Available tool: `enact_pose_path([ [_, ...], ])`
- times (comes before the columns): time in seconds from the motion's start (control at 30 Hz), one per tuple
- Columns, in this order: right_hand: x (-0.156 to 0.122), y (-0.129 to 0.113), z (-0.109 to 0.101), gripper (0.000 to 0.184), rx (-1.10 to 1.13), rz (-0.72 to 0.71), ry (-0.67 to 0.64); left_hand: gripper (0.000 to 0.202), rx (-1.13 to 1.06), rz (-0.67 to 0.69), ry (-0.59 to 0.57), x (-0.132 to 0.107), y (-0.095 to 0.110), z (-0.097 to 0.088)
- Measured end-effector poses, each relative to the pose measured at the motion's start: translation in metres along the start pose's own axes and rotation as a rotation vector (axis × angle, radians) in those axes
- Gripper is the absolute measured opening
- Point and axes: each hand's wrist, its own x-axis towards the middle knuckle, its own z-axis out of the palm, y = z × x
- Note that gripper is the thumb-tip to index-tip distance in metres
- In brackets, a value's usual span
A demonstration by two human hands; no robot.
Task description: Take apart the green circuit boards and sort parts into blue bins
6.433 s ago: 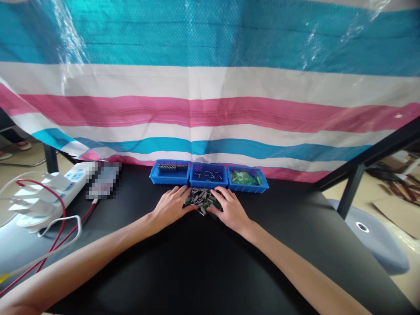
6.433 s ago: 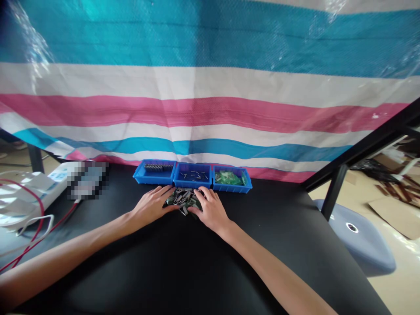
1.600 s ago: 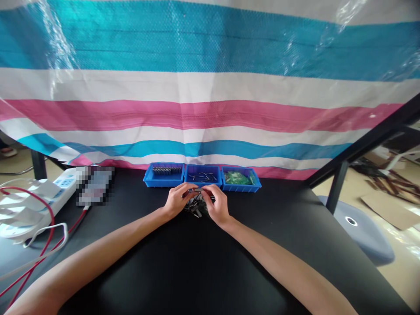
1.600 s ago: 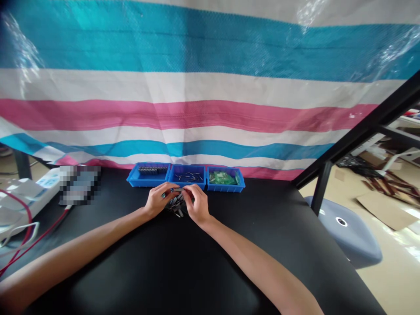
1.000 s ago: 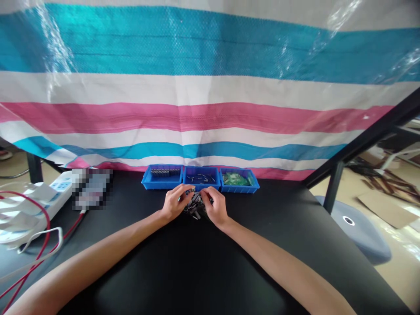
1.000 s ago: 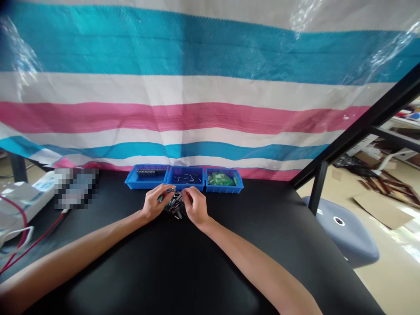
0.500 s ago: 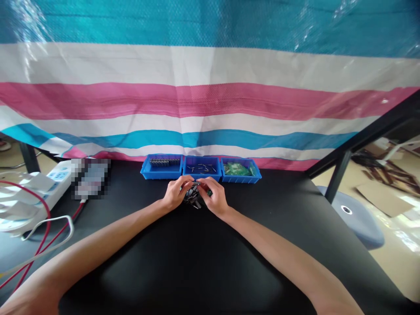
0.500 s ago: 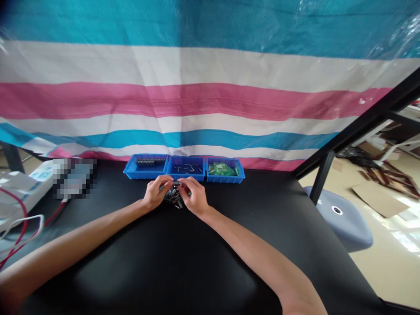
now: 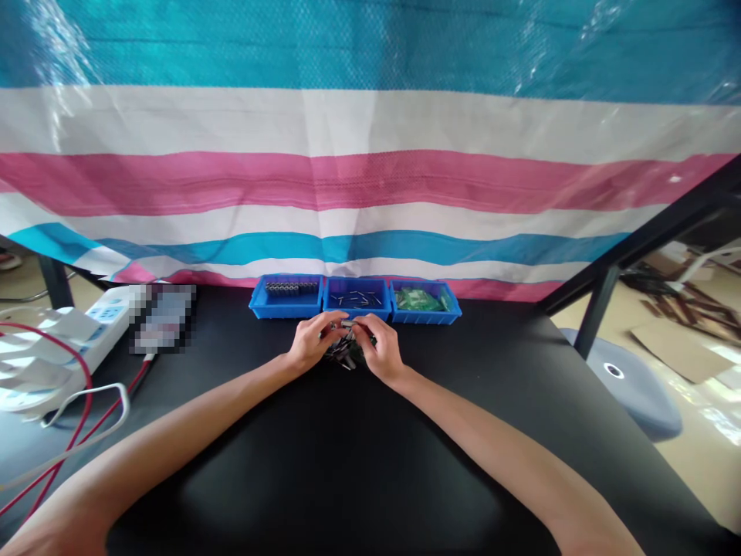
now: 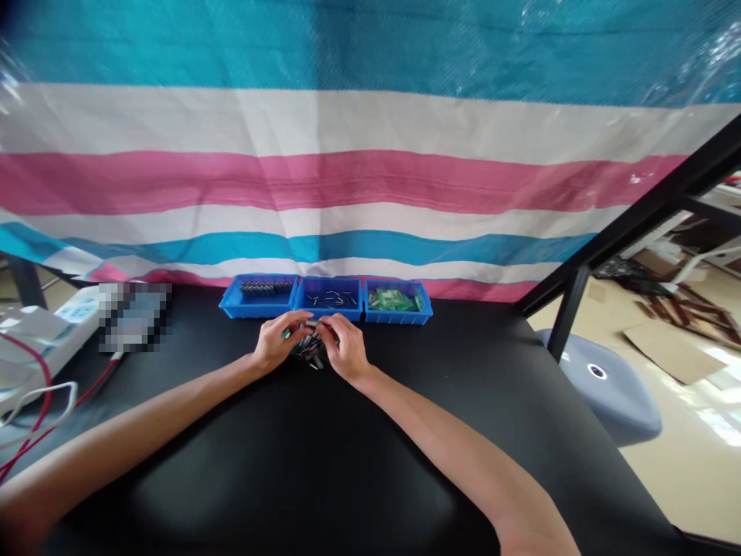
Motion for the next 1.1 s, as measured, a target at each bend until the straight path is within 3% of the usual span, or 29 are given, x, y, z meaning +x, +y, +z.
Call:
enact_pose_path([
  [0.23, 0.0019, -0.0016, -0.0003, 0.02, -0.021, 0.017, -0.031, 0.015, -0.022, 0.067, 0.057, 0.0026, 0.0035, 0.0007],
  [0.53, 0.004, -0.001, -0.0003, 0.022, -0.022, 0.082, 0.014, 0.016, -0.048, -0.077, 0.048, -0.0033, 0.0062, -0.0012],
  [0.83, 0.001, -0.0056, -0.0022, 0.018, 0.028, 0.048, 0.026, 0.024, -0.025, 0.093, 0.043, 0.0013, 0.003, -0.0031],
  [1.1, -0.0007, -0.0042, -0.0001, 0.023, 0.038, -0.036, -0.061, 0.018, -0.026, -0.014, 0.092, -0.004, -0.0011, 0.0007],
])
